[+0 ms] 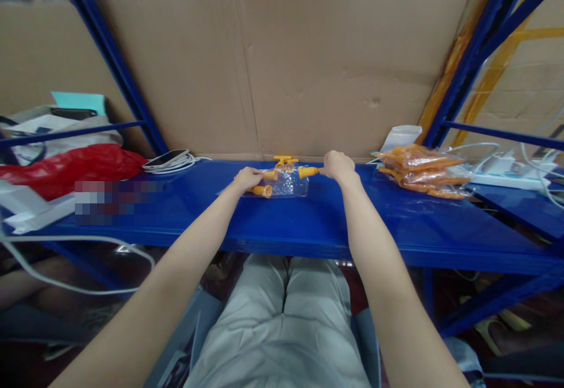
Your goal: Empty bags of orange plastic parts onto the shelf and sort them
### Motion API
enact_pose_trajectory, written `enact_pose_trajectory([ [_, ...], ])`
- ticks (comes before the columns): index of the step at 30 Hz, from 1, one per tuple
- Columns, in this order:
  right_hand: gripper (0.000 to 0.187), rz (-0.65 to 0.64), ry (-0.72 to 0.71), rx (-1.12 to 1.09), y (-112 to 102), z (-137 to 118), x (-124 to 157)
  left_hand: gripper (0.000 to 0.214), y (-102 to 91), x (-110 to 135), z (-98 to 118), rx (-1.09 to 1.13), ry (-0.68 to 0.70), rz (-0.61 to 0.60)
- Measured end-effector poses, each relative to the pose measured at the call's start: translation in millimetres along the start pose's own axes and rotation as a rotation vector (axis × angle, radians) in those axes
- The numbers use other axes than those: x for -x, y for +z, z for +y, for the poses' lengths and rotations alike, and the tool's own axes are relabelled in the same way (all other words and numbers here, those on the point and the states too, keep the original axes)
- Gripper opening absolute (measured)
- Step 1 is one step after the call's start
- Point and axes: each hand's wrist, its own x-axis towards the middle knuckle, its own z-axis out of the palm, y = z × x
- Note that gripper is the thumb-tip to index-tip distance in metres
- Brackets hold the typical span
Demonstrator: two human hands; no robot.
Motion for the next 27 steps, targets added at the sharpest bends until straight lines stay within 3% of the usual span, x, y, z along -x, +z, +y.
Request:
enact_pose_trajectory([
  [5,0.018,-0.105,-0.089,0.037,2,-12,5,0.034,-0.5,0,-1,-0.021,0.027,-0.01],
  [13,0.017,-0.128,-0.236,-0.019,15,-26,5,0.042,0.8,-2,2,0.001,0.04,0.022],
  [21,0.019,-0.074,-0.313,-0.146,23,-35,4,0.038,3.1,1,6,0.09,0.09,0.039],
  [27,0.02,0.007,-0.303,-0.146,26,-38,6,0.042,5.5,-1,6,0.113,0.234,0.025],
])
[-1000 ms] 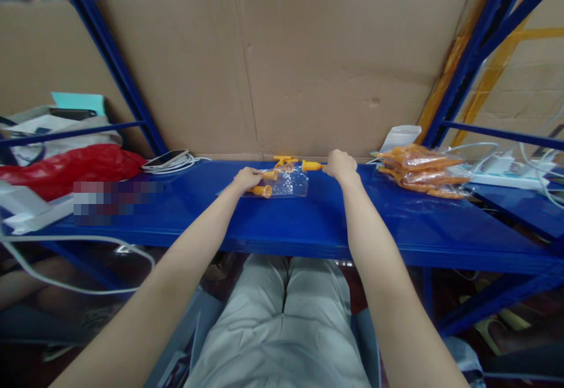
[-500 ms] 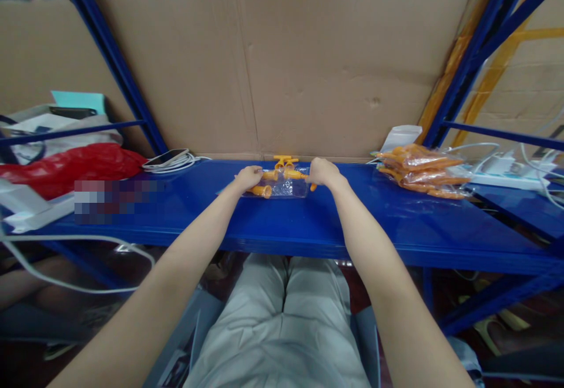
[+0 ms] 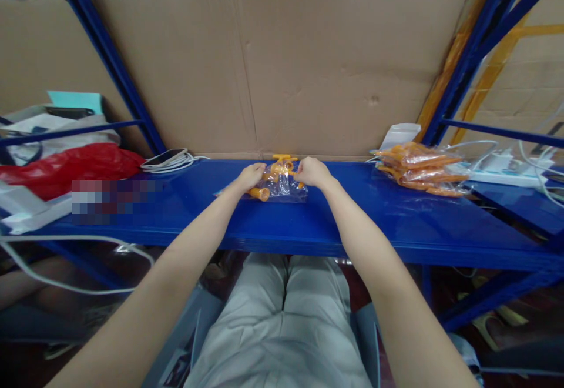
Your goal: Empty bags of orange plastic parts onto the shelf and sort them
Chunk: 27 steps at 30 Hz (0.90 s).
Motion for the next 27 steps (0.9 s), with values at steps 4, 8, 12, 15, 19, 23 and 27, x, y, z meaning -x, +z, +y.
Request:
enact_pose_trajectory([
  [4,0.024,0.045,0.022,0.026,2,-5,3,0.044,1.0,-2,-4,0.004,0.013,-0.028],
  [8,0.024,0.04,0.038,0.024,3,-8,5,0.042,1.6,-6,-6,0.005,0.011,0.016],
  [12,0.023,0.036,0.034,0.085,3,-10,6,0.04,3.7,-8,-7,0.034,0.015,0.057],
  [15,0.025,0.011,0.004,0.154,3,-14,8,0.038,6.7,-9,-9,0.052,0.058,0.062],
  [19,0.027,-0.025,-0.035,0.214,2,-18,11,0.035,9.9,-10,-9,0.13,0.168,0.044],
  [23,0.027,-0.041,-0.062,0.207,3,-19,13,0.031,9.3,-9,-5,0.21,0.224,0.078],
  [27,0.027,-0.036,-0.062,0.184,5,-19,11,0.024,7.3,-7,-3,0.224,0.274,0.151],
])
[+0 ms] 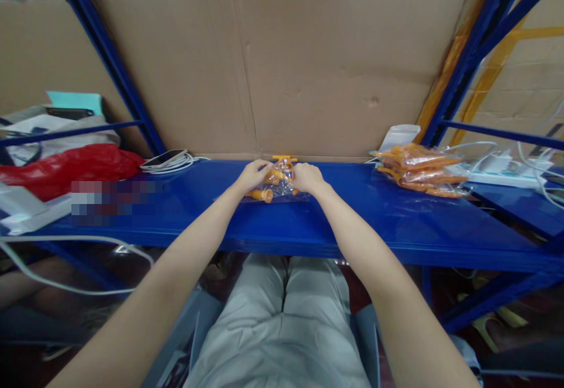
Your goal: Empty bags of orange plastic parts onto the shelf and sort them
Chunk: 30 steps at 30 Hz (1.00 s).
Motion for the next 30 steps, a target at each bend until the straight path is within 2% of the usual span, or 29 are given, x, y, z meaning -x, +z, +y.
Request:
enact_pose_trajectory([
  [6,0.029,0.025,0.014,-0.019,1,-5,0,0.017,-1.4,1,4,-0.026,0.033,0.037],
  [11,0.028,0.041,-0.033,-0.03,2,-8,2,0.016,-3.5,4,12,-0.039,0.05,0.06],
  [22,0.036,0.101,-0.059,-0.055,13,-7,-3,0.02,-1.0,8,26,0.064,0.119,-0.017],
  [30,0.044,0.133,-0.047,-0.035,16,-11,-3,0.02,1.7,9,23,0.027,0.103,-0.03],
])
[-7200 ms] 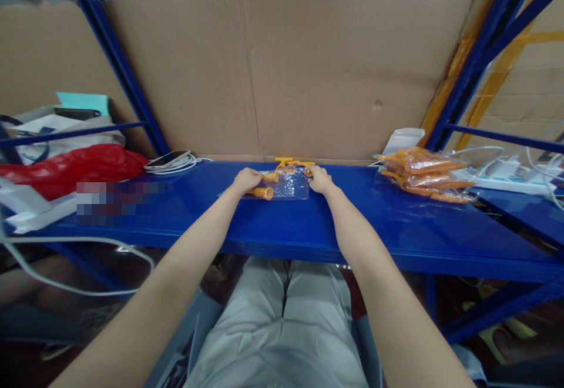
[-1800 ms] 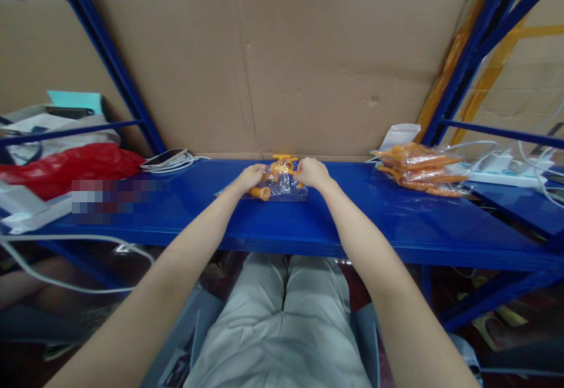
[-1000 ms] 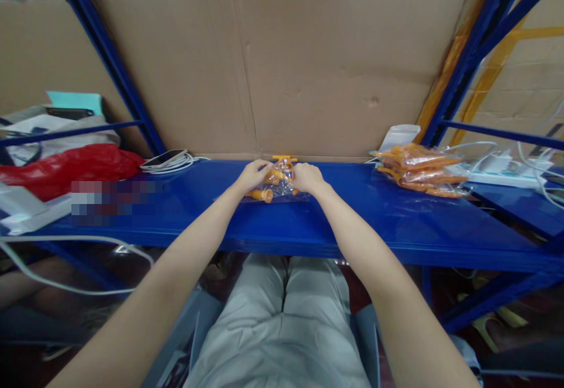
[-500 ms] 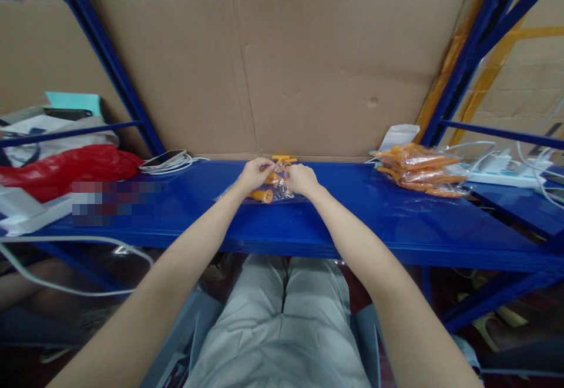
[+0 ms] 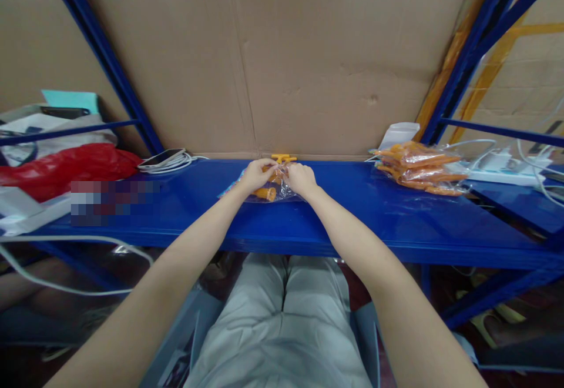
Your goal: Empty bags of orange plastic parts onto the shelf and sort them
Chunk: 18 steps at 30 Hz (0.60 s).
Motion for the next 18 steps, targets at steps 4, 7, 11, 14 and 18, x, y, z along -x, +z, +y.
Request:
enact_pose_trajectory([
  [4,0.042,-0.013,0.019,-0.002,0,-1,-1,0.021,2.4,-1,-1,-0.051,-0.017,-0.012],
  [7,0.042,-0.011,0.031,0.002,2,1,-3,0.023,3.6,-3,-3,-0.061,-0.002,0.006],
  [11,0.041,-0.002,0.045,0.001,4,2,-4,0.027,5.6,-5,-9,-0.07,-0.004,0.033],
  [14,0.041,-0.008,0.071,0.0,2,1,-4,0.03,8.4,-7,-15,-0.076,-0.036,0.047],
  [18,0.039,-0.031,0.101,0.033,-3,-4,-2,0.035,10.6,-8,-18,-0.066,-0.072,0.007],
])
